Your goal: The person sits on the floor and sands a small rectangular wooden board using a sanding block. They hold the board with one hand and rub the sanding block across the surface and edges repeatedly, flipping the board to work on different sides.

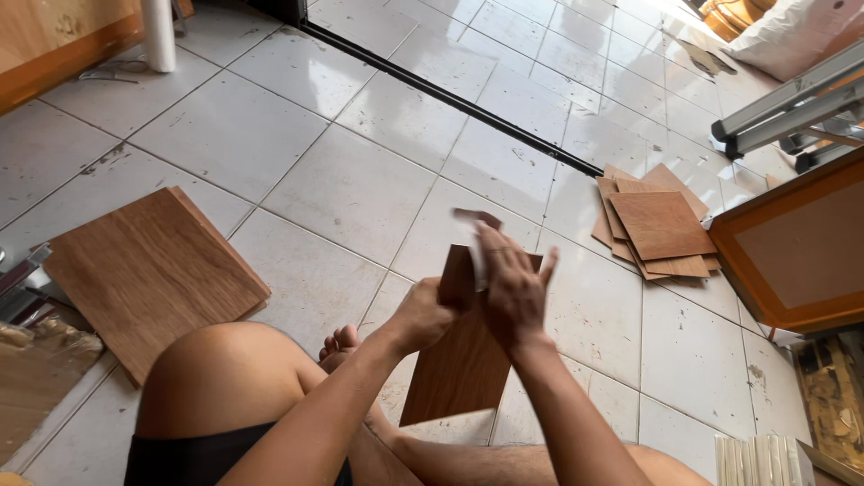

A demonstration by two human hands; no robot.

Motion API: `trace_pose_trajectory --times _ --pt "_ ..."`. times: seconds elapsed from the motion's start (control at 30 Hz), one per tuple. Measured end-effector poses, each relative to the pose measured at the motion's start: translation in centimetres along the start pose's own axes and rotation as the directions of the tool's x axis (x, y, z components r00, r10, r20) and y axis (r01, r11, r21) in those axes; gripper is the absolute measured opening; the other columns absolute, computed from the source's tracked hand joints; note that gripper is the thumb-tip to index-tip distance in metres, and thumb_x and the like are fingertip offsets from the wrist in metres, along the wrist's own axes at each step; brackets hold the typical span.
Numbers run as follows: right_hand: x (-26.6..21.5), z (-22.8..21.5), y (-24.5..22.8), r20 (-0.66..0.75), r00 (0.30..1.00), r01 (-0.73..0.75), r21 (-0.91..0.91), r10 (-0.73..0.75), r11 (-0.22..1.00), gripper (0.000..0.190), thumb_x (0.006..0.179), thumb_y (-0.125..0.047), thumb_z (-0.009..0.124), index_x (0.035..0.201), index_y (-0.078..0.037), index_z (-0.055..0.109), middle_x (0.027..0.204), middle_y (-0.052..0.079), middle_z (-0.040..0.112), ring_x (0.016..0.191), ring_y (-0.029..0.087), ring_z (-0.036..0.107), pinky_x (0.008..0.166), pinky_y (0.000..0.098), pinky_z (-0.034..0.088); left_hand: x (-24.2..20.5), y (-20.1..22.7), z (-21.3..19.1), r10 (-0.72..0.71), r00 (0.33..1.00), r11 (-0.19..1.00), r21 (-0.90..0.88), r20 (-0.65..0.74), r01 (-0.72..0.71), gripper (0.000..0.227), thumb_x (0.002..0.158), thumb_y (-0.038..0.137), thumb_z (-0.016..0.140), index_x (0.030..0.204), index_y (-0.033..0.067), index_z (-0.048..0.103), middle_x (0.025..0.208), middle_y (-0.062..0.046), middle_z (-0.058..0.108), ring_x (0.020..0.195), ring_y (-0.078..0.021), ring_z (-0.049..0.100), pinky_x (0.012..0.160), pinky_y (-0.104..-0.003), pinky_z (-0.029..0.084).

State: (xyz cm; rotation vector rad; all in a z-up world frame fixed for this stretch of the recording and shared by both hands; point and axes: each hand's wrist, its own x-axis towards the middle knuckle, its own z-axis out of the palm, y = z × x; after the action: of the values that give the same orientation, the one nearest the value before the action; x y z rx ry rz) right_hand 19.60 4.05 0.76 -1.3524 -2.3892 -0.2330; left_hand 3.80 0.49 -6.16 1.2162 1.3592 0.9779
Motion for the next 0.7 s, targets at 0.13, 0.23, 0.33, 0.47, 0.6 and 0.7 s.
trace_pose_trajectory --times 0.13,0.23,0.33,0.47,0.6,0.7 --pt "-1.8 3.0 5.0 0.233 0.913 -0.347 0.006 0.336 0.938 0.080 0.102 -0.009 0.047 0.179 -0.026 0.037 0.171 0.005 0.056 0.158 0.035 0.049 0.128 0.0878 0.005 -2.2 2.5 -0.8 -0.058 0.998 0.997 0.051 0.014 0.057 0.017 0.086 0.025 0.083 0.100 0.0152 0.087 0.092 -0.013 0.085 0.100 -0.0415 0.083 0.091 -0.055 0.063" --pt "-2.5 1.5 1.0 0.064 0.990 -0.139 0.275 0.126 0.951 0.087 0.096 0.012 0.043 0.179 -0.013 0.038 0.166 0.026 0.059 0.155 0.047 0.052 0.124 0.0760 0.032 -1.4 1.4 0.1 -0.086 0.996 0.988 0.129 0.015 0.084 0.014 0.085 0.023 0.079 0.096 0.0226 0.086 0.089 -0.008 0.084 0.096 -0.0393 0.083 0.090 -0.054 0.064" --pt "-3.0 0.7 -1.2 -0.037 0.998 0.061 0.447 -0.050 0.893 0.094 0.086 0.010 0.049 0.177 -0.013 0.041 0.178 0.017 0.049 0.162 0.046 0.042 0.128 0.0648 0.036 -1.3 1.9 -0.1 -0.076 0.997 0.976 0.201 -0.023 0.079 0.027 0.080 0.010 0.072 0.102 0.0162 0.086 0.093 -0.012 0.084 0.103 -0.0455 0.082 0.092 -0.056 0.065" --pt "-3.6 4.1 3.3 0.073 0.995 -0.094 0.339 0.073 0.936 0.098 0.087 0.015 0.044 0.180 -0.013 0.034 0.181 0.017 0.041 0.159 0.050 0.042 0.129 0.0634 0.041 -2.6 3.1 -0.7 -0.103 0.995 0.980 0.168 -0.012 0.103 0.024 0.087 0.020 0.074 0.105 0.0098 0.086 0.096 -0.020 0.085 0.106 -0.0497 0.081 0.095 -0.062 0.061" --pt "-3.8 2.5 -1.1 0.073 0.993 -0.121 0.535 0.096 0.836 0.105 0.080 0.015 0.053 0.179 -0.009 0.032 0.180 0.025 0.037 0.160 0.057 0.034 0.130 0.0669 0.035 -2.4 2.8 -0.2 -0.111 0.993 0.973 0.200 -0.037 0.117 0.022 0.086 0.023 0.075 0.103 0.0155 0.087 0.093 -0.014 0.085 0.102 -0.0470 0.082 0.095 -0.060 0.063" --pt "-3.6 2.3 -2.0 0.004 0.994 0.092 0.460 -0.105 0.883 0.099 0.087 0.014 0.052 0.179 -0.017 0.035 0.184 0.014 0.035 0.163 0.051 0.035 0.129 0.0618 0.038 -2.0 1.4 -0.1 -0.111 0.992 0.968 0.220 -0.055 0.120 0.026 0.089 0.029 0.071 0.107 0.0157 0.086 0.097 -0.015 0.085 0.106 -0.0494 0.080 0.095 -0.064 0.062"
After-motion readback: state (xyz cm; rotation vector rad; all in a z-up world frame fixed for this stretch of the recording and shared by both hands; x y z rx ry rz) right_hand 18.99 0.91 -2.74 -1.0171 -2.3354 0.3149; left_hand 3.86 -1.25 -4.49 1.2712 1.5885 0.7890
